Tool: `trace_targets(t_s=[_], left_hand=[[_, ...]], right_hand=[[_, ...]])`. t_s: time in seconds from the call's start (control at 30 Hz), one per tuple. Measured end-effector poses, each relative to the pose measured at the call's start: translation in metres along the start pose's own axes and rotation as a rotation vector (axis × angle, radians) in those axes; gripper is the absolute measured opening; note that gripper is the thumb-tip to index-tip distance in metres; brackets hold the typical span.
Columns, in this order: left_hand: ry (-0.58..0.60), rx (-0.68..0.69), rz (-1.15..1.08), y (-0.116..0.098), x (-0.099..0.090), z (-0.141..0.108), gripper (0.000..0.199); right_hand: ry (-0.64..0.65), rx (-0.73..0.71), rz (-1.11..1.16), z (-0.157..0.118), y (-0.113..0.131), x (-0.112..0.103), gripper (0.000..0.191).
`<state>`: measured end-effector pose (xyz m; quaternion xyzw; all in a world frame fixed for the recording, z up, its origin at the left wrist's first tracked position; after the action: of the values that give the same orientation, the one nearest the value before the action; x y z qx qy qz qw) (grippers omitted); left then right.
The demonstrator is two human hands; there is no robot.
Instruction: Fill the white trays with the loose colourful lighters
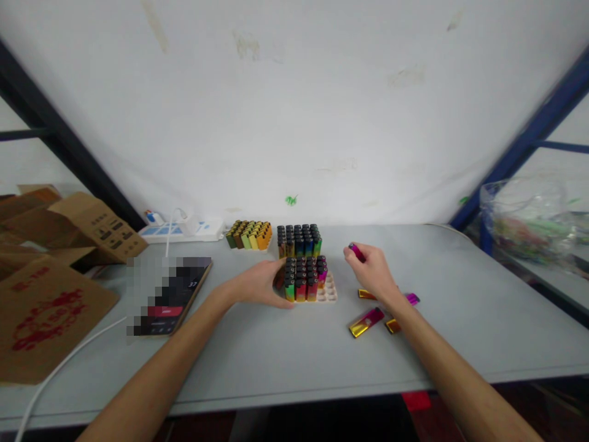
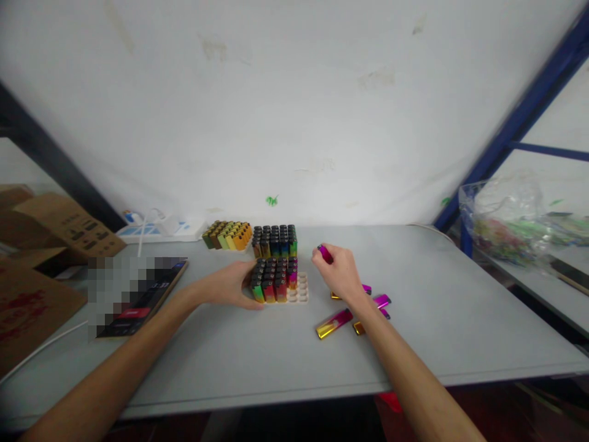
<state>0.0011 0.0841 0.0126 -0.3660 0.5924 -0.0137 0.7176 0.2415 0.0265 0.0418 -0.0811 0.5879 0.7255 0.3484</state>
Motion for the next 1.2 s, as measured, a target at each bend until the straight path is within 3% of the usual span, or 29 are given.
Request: trace_targets(t_s=[0.13,0.27,0.37,0.5,0.73,1.03,1.2], left_hand=[[-0.004,-0.001,0.007,-0.001,-0.001,0.0,0.066],[0.003,0.001,0.008,-0.001,-0.001,0.0,0.067],[0.003,0.01,-0.018,0.0,0.0,0.0,0.068],[0.003,0.016,-0.026,0.0,0.001,0.0,0.069],[-0.004,0.024,-0.041,0.003,0.002,0.0,0.071],[0.006,0.022,-0.037,0.0,0.002,0.001,0.07],[0.011,0.004,-0.012,0.002,0.002,0.0,0.07]], right_hand=[[0.005,-0.005,0.02,0.001,-0.003,0.0,0.05],[0.102,-0.018,0.076,0.0,-0.002,0.005,0.042],[0.222,-0.142,0.048,-0.004,0.008,0.012,0.038],[0.241,-0.304,-0.032,-0.009,0.02,0.013,0.039],[0.414,-0.162,0.046,-0.013,0.018,0.015,0.044],[0.571,-0.188,-0.047,-0.017,0.013,0.016,0.039],[0.536,-0.246,-0.131,-0.02,0.017,0.015,0.04]])
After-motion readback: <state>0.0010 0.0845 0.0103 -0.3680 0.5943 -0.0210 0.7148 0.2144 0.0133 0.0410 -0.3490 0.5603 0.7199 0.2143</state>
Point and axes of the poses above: each hand's wrist, its own z-axis towards the middle knuckle, its own x-axis out of the palm, y = z × x, the point moved 7 cm from there along z, towards the middle knuckle, and after that the axes turned 9 degrees about x, right-handed, at the moved point
